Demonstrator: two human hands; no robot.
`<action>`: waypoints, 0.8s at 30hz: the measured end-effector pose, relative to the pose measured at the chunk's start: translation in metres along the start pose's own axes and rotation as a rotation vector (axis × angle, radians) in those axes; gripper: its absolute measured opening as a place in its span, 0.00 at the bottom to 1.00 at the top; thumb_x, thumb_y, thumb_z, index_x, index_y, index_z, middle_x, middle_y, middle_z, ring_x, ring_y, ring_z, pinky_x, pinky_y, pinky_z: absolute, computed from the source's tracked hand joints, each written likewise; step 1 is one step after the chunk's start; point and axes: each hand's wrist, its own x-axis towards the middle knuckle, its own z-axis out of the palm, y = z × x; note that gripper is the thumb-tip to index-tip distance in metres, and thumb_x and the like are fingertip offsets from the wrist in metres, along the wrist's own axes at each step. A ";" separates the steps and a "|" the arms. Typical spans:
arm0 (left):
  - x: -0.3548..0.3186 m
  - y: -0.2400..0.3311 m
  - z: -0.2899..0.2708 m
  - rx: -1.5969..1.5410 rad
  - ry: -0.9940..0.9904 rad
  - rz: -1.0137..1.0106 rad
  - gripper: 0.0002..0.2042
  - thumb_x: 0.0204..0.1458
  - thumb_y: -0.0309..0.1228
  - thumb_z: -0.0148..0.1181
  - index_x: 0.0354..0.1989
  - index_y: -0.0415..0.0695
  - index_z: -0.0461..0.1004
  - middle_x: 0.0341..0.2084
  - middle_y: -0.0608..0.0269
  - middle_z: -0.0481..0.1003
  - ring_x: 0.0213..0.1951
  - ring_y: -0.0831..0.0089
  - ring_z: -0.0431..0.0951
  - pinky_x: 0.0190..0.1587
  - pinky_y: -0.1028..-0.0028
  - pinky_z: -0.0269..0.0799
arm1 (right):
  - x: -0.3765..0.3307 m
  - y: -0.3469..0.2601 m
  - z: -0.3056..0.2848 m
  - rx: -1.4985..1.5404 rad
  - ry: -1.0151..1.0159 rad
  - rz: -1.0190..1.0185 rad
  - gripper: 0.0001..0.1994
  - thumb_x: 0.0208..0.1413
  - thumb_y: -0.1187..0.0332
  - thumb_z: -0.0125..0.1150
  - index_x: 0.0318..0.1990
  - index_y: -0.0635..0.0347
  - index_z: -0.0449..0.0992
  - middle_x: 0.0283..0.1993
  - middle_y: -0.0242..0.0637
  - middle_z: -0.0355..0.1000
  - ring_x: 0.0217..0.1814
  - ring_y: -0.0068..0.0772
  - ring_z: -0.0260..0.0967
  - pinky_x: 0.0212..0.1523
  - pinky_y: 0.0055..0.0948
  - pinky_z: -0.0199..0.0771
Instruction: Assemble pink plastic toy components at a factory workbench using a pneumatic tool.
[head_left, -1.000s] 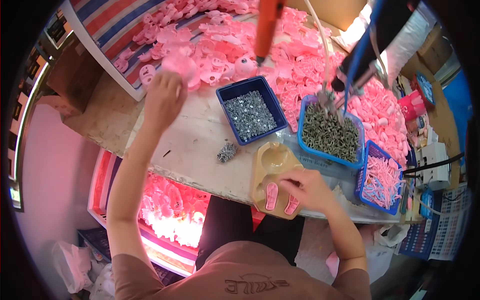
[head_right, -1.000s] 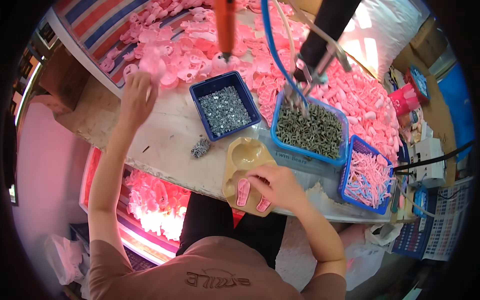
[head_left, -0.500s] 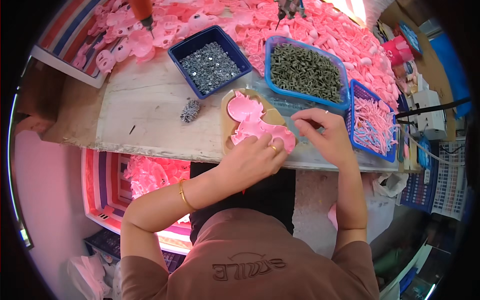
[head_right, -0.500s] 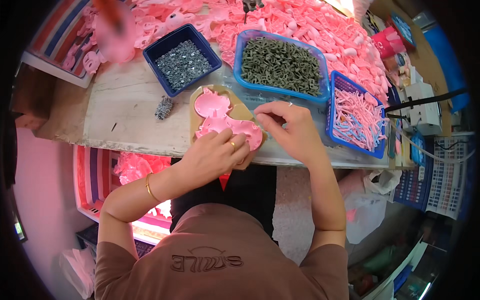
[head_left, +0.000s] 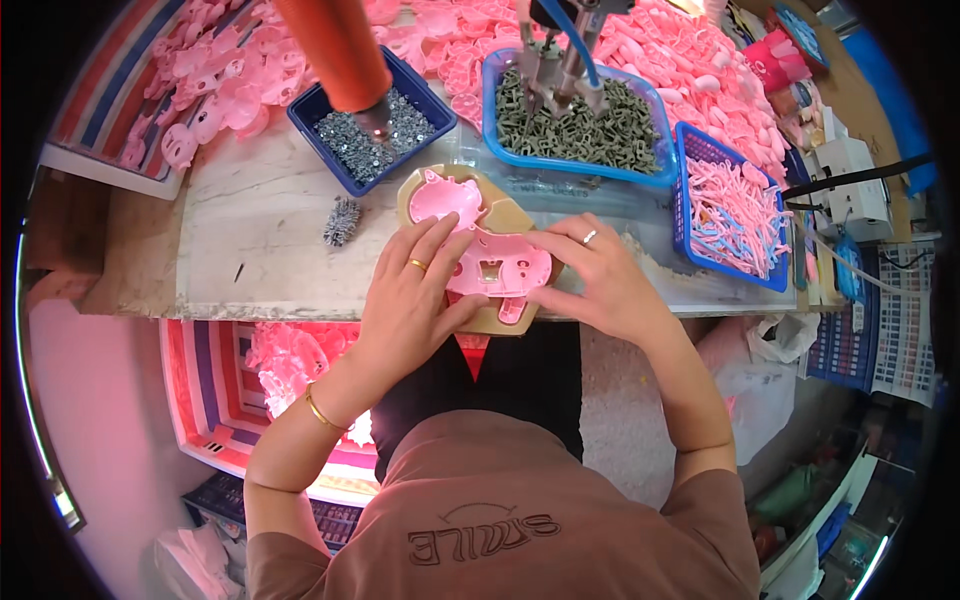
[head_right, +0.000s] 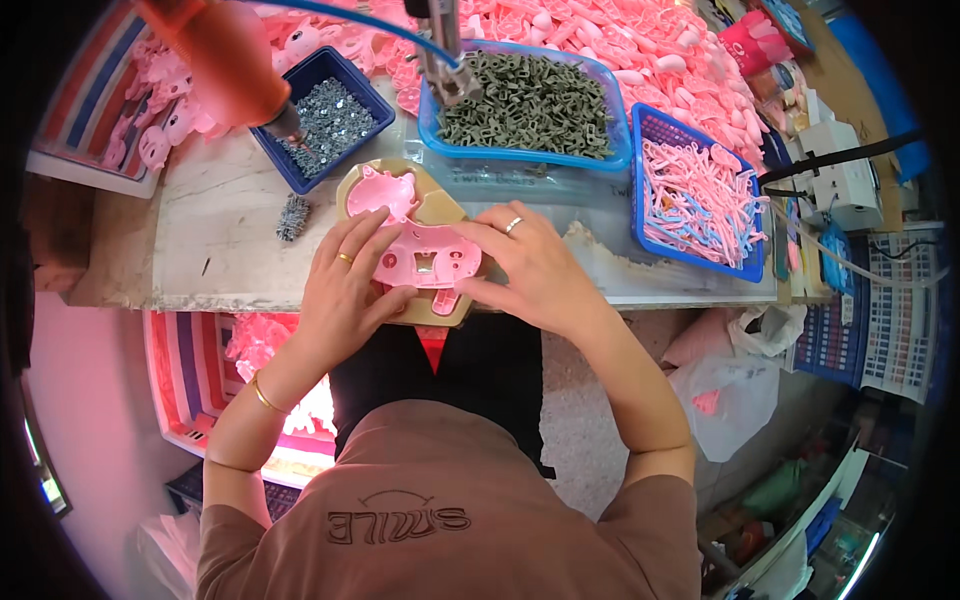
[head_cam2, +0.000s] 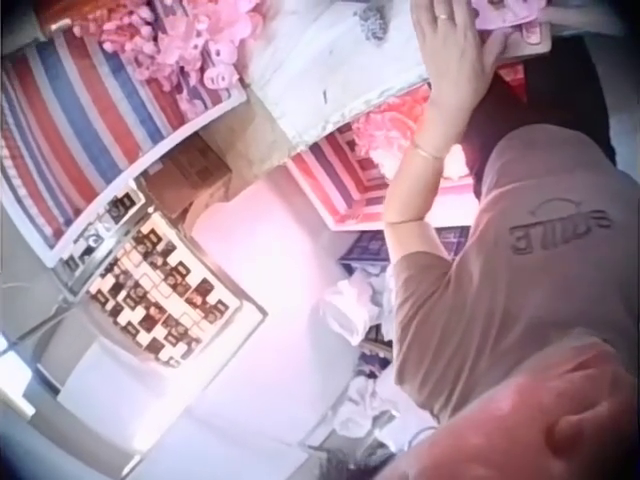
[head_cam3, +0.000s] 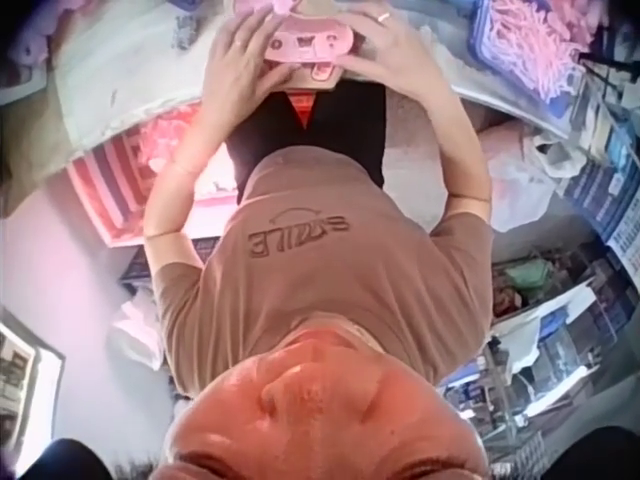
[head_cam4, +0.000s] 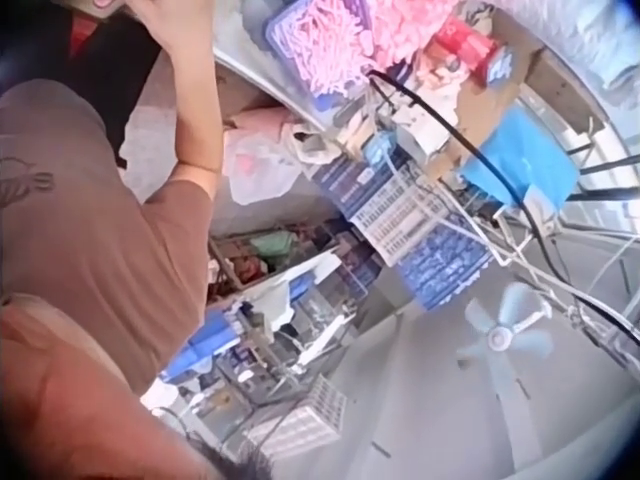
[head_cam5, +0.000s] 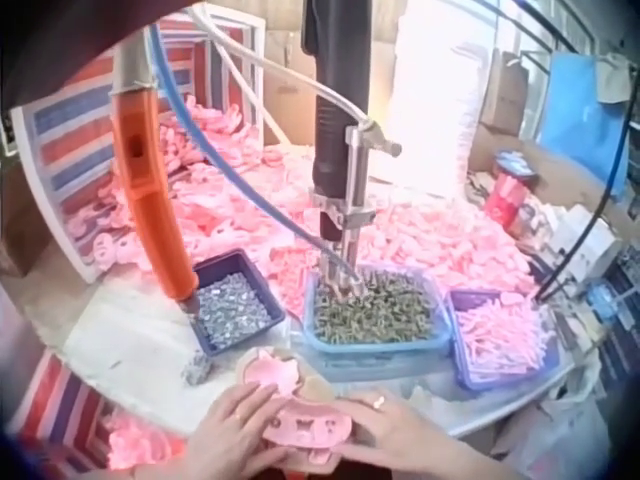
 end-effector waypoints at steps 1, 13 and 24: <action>0.001 0.000 0.001 -0.026 0.003 -0.016 0.32 0.46 0.38 0.69 0.60 0.41 0.66 0.61 0.53 0.65 0.62 0.51 0.63 0.64 0.56 0.61 | 0.000 -0.001 0.001 -0.022 -0.007 0.009 0.26 0.45 0.63 0.73 0.54 0.59 0.76 0.46 0.39 0.70 0.50 0.45 0.68 0.52 0.39 0.69; -0.002 0.000 0.006 -0.073 0.013 -0.033 0.30 0.46 0.35 0.69 0.60 0.44 0.68 0.62 0.53 0.65 0.61 0.50 0.64 0.64 0.53 0.60 | -0.005 -0.008 0.006 -0.183 -0.027 0.009 0.29 0.46 0.59 0.71 0.58 0.55 0.74 0.45 0.37 0.70 0.49 0.42 0.68 0.48 0.41 0.66; 0.000 0.002 0.001 -0.024 -0.024 -0.042 0.31 0.48 0.41 0.69 0.60 0.44 0.67 0.63 0.52 0.63 0.61 0.48 0.63 0.65 0.51 0.57 | 0.059 0.068 -0.027 0.023 0.034 0.122 0.16 0.51 0.63 0.68 0.46 0.58 0.78 0.36 0.40 0.74 0.38 0.42 0.74 0.41 0.37 0.74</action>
